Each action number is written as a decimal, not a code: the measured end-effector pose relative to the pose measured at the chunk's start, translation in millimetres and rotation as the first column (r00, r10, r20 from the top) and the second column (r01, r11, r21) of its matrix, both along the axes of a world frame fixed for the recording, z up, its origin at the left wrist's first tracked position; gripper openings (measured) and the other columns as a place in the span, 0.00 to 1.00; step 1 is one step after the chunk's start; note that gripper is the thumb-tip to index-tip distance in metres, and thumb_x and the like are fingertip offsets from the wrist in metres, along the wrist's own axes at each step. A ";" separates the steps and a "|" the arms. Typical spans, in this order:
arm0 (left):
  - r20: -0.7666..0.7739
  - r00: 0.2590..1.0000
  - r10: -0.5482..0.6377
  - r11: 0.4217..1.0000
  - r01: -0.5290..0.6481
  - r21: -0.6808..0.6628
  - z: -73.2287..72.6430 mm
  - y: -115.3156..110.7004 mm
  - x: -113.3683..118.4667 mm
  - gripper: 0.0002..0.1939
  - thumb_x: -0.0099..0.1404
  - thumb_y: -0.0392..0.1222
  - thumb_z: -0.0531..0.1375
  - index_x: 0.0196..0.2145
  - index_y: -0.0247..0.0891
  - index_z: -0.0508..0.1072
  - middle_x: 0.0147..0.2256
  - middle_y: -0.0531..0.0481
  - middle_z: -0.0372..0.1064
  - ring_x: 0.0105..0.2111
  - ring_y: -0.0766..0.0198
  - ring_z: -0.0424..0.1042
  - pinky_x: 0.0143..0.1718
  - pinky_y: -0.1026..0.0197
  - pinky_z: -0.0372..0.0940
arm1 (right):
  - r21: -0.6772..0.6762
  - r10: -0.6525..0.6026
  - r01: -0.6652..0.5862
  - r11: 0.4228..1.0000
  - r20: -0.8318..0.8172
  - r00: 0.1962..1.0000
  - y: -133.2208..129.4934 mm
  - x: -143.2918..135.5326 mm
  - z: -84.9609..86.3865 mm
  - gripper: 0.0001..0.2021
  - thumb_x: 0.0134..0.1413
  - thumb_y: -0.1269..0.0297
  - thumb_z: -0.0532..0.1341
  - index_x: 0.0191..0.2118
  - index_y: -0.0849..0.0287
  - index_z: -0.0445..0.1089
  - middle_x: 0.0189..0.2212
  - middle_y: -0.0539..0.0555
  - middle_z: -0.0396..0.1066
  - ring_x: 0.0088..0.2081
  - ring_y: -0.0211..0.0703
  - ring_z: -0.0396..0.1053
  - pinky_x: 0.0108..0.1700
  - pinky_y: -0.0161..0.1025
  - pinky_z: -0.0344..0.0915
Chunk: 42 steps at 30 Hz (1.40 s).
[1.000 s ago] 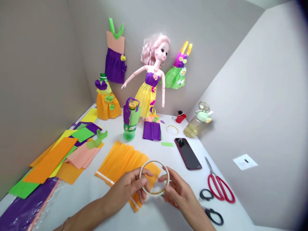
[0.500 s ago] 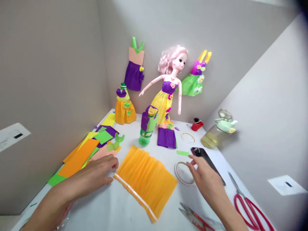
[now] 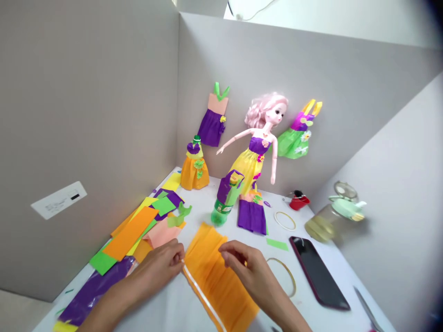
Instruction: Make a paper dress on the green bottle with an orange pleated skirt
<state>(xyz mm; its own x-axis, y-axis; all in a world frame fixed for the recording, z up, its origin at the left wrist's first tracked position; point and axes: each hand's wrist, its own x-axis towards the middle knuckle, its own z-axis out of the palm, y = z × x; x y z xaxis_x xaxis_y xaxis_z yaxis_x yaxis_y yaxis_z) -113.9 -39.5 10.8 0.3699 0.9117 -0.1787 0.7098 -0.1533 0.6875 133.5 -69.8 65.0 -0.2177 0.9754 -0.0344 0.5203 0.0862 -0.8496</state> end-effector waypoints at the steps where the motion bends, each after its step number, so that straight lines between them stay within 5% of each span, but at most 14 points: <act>1: 0.091 0.996 -0.001 1.000 0.002 -0.007 2.3 1.7 2.5 0.03 0.61 0.38 0.53 0.30 0.40 0.64 0.30 0.54 0.62 0.31 0.62 0.65 0.32 0.62 0.57 | -0.009 -0.010 0.010 1.000 -0.049 0.999 -1.4 1.6 -1.3 0.11 0.62 0.60 0.55 0.35 0.57 0.72 0.26 0.49 0.67 0.28 0.38 0.63 0.31 0.34 0.58; 6: 0.573 0.818 -0.038 0.984 0.130 -0.120 28.2 3.9 18.8 0.08 0.65 0.46 0.57 0.33 0.39 0.64 0.36 0.52 0.65 0.39 0.62 0.67 0.43 0.62 0.61 | 0.011 -0.159 0.163 0.987 -0.164 0.974 -10.0 16.5 -13.5 0.14 0.61 0.56 0.57 0.29 0.59 0.69 0.24 0.49 0.67 0.26 0.38 0.62 0.30 0.34 0.60; 10: 0.728 0.683 -0.063 0.962 0.236 -0.139 58.5 2.5 42.3 0.11 0.67 0.49 0.58 0.36 0.39 0.65 0.35 0.53 0.65 0.37 0.64 0.65 0.40 0.63 0.61 | 0.269 -0.232 0.278 0.922 -0.191 0.954 -18.0 23.0 -3.8 0.08 0.60 0.59 0.59 0.34 0.56 0.71 0.33 0.52 0.71 0.33 0.40 0.68 0.36 0.35 0.65; 15: 0.724 0.648 -0.238 0.948 0.318 0.028 117.0 3.8 72.0 0.09 0.67 0.47 0.59 0.35 0.40 0.66 0.32 0.56 0.64 0.34 0.67 0.64 0.36 0.66 0.59 | 0.650 -0.205 0.149 0.745 0.010 0.979 -29.9 24.9 64.4 0.09 0.60 0.65 0.61 0.46 0.50 0.70 0.47 0.51 0.72 0.50 0.43 0.69 0.53 0.36 0.64; 18: 0.664 0.664 -0.344 0.927 0.353 0.128 150.4 2.1 80.0 0.08 0.68 0.46 0.58 0.34 0.40 0.68 0.32 0.56 0.65 0.34 0.68 0.64 0.36 0.67 0.60 | 0.759 -0.228 0.062 0.648 0.116 0.967 -37.2 25.9 107.9 0.12 0.60 0.61 0.62 0.49 0.50 0.69 0.49 0.50 0.72 0.53 0.44 0.67 0.58 0.38 0.60; 20: 0.629 0.673 -0.391 0.915 0.360 0.184 162.7 1.3 81.5 0.07 0.68 0.45 0.58 0.34 0.41 0.69 0.32 0.56 0.66 0.34 0.67 0.64 0.36 0.66 0.60 | 0.768 -0.219 0.013 0.641 0.166 0.962 -39.4 25.4 122.4 0.11 0.60 0.61 0.62 0.48 0.50 0.69 0.48 0.49 0.73 0.52 0.44 0.68 0.61 0.39 0.57; 26: 0.485 0.755 -0.441 0.896 0.338 0.289 167.1 6.7 79.0 0.05 0.63 0.32 0.58 0.34 0.42 0.68 0.36 0.57 0.66 0.38 0.66 0.64 0.41 0.65 0.60 | 0.649 -0.158 -0.007 0.761 0.195 0.968 -28.8 21.1 111.8 0.01 0.61 0.63 0.61 0.38 0.52 0.68 0.36 0.46 0.74 0.45 0.41 0.71 0.62 0.41 0.54; 30: 0.459 0.771 -0.442 0.896 0.363 0.255 167.8 12.9 76.6 0.06 0.62 0.31 0.57 0.33 0.41 0.68 0.37 0.57 0.67 0.39 0.65 0.65 0.44 0.63 0.60 | 0.541 -0.124 0.031 0.840 0.137 0.983 -20.7 19.8 106.0 0.07 0.62 0.63 0.59 0.32 0.54 0.67 0.32 0.47 0.72 0.45 0.43 0.69 0.58 0.41 0.57; 35: 0.555 0.708 -0.436 0.895 0.404 0.188 162.0 17.9 78.9 0.04 0.65 0.43 0.59 0.35 0.42 0.69 0.37 0.55 0.68 0.40 0.62 0.67 0.44 0.61 0.61 | 0.421 -0.132 0.110 0.900 0.023 0.991 -16.4 22.5 104.6 0.08 0.61 0.59 0.59 0.32 0.55 0.70 0.33 0.50 0.73 0.43 0.45 0.68 0.50 0.39 0.62; 42: 0.716 0.595 -0.366 0.891 0.445 0.085 147.2 19.8 85.4 0.12 0.66 0.51 0.59 0.33 0.39 0.68 0.29 0.57 0.61 0.23 0.72 0.55 0.25 0.67 0.54 | 0.308 -0.053 0.071 0.949 -0.067 0.996 -17.1 27.2 102.6 0.13 0.63 0.54 0.57 0.33 0.56 0.71 0.35 0.51 0.71 0.40 0.45 0.68 0.45 0.39 0.62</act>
<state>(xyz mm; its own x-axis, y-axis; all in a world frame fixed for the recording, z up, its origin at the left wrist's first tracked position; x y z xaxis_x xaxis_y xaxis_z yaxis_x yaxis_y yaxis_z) -28.5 -19.6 158.0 0.7453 0.6297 0.2188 -0.1061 -0.2121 0.9715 160.7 -87.0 167.6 -0.1490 0.9476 0.2827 0.4847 0.3191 -0.8144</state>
